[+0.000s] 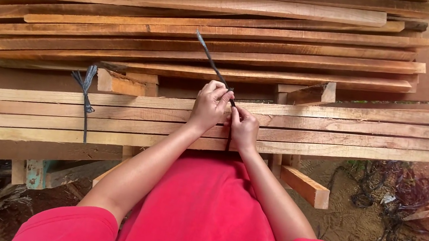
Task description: Bundling several wooden slats together using elastic straps.
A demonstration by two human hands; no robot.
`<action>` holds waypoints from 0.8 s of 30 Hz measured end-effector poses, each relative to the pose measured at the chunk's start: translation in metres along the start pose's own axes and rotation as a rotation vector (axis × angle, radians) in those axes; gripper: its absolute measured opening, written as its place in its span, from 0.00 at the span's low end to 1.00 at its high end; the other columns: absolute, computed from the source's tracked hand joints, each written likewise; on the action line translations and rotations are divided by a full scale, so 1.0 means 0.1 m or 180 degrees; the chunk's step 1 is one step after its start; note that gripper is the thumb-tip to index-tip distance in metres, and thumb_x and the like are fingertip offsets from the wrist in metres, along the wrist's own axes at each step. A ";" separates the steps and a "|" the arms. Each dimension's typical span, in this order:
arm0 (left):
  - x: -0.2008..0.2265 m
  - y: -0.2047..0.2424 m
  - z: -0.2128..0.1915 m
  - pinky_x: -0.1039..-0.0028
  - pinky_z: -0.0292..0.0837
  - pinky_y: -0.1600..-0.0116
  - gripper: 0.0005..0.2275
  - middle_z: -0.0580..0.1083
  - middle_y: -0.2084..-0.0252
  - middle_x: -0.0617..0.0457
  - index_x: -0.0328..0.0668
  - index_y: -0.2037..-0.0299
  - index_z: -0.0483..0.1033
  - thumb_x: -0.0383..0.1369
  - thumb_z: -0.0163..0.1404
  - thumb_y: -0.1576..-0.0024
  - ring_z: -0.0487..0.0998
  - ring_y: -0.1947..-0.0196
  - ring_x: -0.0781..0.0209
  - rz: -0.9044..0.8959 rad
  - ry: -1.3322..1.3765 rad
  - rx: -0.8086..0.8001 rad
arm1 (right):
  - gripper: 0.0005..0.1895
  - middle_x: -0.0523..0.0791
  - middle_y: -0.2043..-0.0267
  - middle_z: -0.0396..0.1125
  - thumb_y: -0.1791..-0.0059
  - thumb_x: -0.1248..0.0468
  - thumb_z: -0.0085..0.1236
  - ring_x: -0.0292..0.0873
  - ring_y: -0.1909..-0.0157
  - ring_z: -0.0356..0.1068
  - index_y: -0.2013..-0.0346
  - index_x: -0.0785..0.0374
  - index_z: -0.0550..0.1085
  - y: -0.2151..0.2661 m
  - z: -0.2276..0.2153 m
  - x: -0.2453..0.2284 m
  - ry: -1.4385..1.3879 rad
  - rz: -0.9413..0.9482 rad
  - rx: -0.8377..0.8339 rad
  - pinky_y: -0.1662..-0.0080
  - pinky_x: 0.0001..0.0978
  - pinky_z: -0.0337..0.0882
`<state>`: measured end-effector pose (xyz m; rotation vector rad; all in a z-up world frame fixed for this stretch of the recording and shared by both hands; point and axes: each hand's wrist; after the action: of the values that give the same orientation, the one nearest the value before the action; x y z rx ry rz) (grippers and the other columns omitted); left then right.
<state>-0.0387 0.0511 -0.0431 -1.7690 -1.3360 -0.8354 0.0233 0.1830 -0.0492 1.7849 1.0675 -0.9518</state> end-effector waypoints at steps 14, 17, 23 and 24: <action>-0.16 -0.15 0.22 0.64 0.69 0.48 0.11 0.73 0.60 0.63 0.59 0.67 0.81 0.45 0.50 0.35 0.77 0.56 0.56 0.0039 -0.0336 -0.0366 | 0.09 0.55 0.74 0.70 0.50 0.65 0.53 0.63 0.65 0.73 0.71 0.64 0.78 -0.32 0.11 0.06 0.0868 -0.1005 -0.0312 0.64 0.52 0.70; 0.03 -0.20 0.04 0.58 0.67 0.42 0.10 0.70 0.49 0.55 0.52 0.58 0.79 0.44 0.47 0.33 0.73 0.47 0.49 -0.0147 -0.0083 -0.0055 | 0.12 0.55 0.75 0.70 0.48 0.63 0.52 0.63 0.65 0.73 0.73 0.63 0.77 -0.38 0.13 0.07 0.0861 -0.0902 -0.0349 0.65 0.51 0.70; -0.30 -0.08 0.01 0.43 0.42 0.26 0.30 0.64 0.32 0.40 0.39 0.36 0.66 0.58 0.34 0.33 0.62 0.30 0.39 -0.1644 -0.0675 -0.0857 | 0.18 0.58 0.76 0.68 0.44 0.59 0.49 0.66 0.64 0.72 0.75 0.65 0.74 -0.41 0.08 -0.04 0.0809 -0.0683 -0.0489 0.65 0.55 0.68; -0.52 -0.05 0.10 0.45 0.33 0.24 0.31 0.77 0.41 0.48 0.49 0.39 0.70 0.64 0.34 0.35 0.71 0.33 0.49 -0.1991 -0.0833 -0.1651 | 0.18 0.58 0.76 0.68 0.43 0.59 0.48 0.66 0.63 0.72 0.75 0.65 0.73 -0.42 0.09 0.00 0.0848 -0.0633 -0.0549 0.64 0.55 0.68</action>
<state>-0.0560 0.0360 -0.0917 -1.9039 -2.0407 -1.4270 -0.0173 0.1873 -0.0640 1.7166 1.4720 -0.7237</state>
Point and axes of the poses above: each hand's wrist, its own y-axis away from the middle knuckle, its own z-axis out of the palm, x = y × z
